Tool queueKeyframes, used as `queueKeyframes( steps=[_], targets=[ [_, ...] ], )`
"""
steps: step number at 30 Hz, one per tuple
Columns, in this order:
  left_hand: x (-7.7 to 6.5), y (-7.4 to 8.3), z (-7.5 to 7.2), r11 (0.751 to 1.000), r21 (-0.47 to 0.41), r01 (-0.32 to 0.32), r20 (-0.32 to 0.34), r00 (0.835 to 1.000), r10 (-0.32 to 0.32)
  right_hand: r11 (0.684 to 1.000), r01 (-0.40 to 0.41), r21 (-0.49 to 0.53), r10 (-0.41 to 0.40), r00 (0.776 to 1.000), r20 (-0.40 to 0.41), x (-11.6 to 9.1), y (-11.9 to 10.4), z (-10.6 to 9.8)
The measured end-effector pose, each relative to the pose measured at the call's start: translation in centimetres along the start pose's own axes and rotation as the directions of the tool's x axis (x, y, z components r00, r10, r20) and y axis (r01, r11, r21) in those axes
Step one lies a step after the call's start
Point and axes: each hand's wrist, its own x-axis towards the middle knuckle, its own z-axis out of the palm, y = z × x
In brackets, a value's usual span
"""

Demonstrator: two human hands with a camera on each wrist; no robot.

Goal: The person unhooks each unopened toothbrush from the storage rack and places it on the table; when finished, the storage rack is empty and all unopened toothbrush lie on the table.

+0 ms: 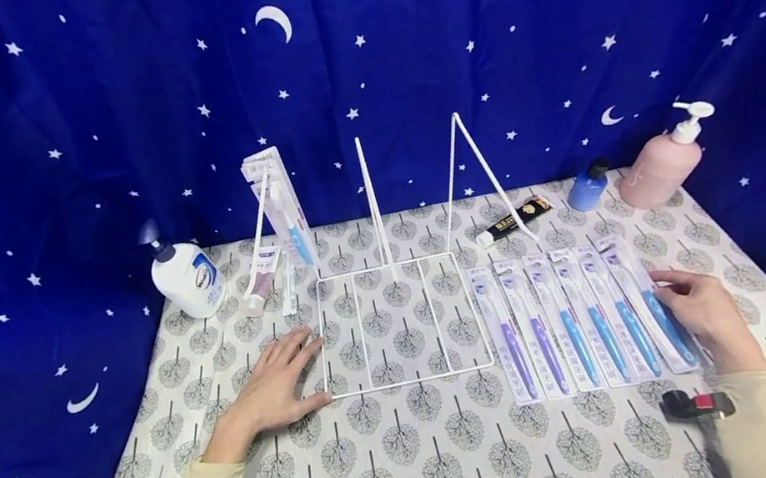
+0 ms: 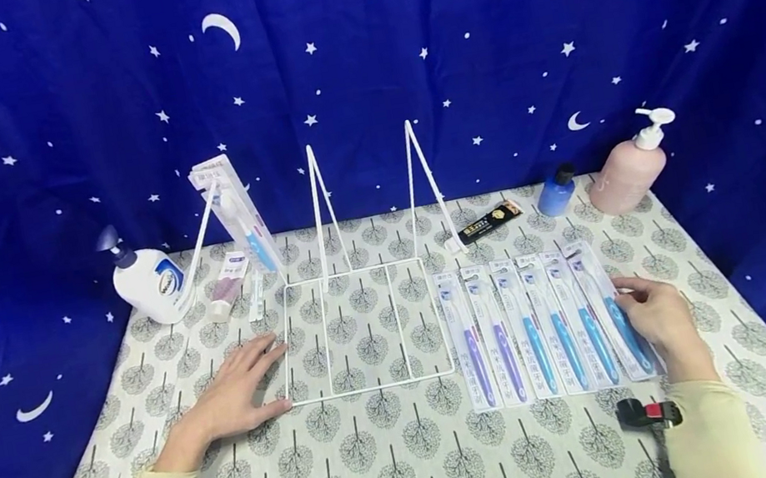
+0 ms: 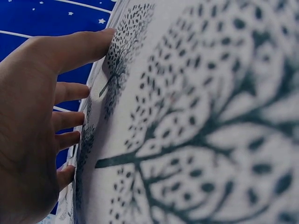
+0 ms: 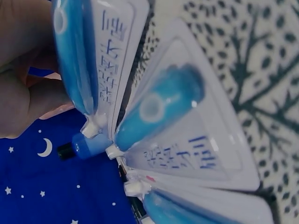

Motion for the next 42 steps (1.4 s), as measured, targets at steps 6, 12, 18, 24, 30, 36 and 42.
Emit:
queueKeyframes(
  steps=[6, 12, 18, 24, 30, 36, 42],
  targets=[
    [-0.1, 0.0, 0.0, 1.000, -0.003, 0.018, 0.010, 1.000, -0.018, 1.000, -0.013, 0.008, 0.012, 1.000, 0.020, -0.2, 0.1, 0.0],
    [-0.1, 0.1, 0.0, 1.000, -0.007, 0.017, 0.007, 1.000, -0.017, 0.998, -0.040, -0.048, 0.041, 0.999, 0.025, -0.2, -0.2, 0.0],
    [-0.1, 0.1, 0.0, 1.000, -0.008, 0.023, 0.025, 0.999, -0.023, 0.987, -0.058, -0.148, 0.059, 0.998, 0.001, -0.3, -0.2, 0.1],
    [-0.1, 0.1, 0.1, 0.999, -0.009, 0.031, 0.023, 0.999, -0.031, 0.974, -0.055, -0.221, 0.057, 0.998, 0.004, -0.5, -0.3, -0.1],
    [0.0, -0.1, 0.2, 1.000, -0.004, 0.030, 0.013, 0.999, -0.030, 0.964, -0.021, -0.264, 0.011, 0.999, -0.040, -0.6, -0.8, -0.1],
    [0.0, 0.0, 0.3, 1.000, -0.006, 0.027, 0.006, 1.000, -0.027, 0.963, -0.011, -0.270, -0.005, 0.998, -0.056, -0.5, -1.0, 0.0],
    [-0.1, -0.1, 0.2, 1.000, -0.009, 0.023, -0.005, 1.000, -0.023, 0.964, -0.041, -0.264, 0.030, 0.998, -0.047, -0.6, -0.7, -0.1]
  ],
)
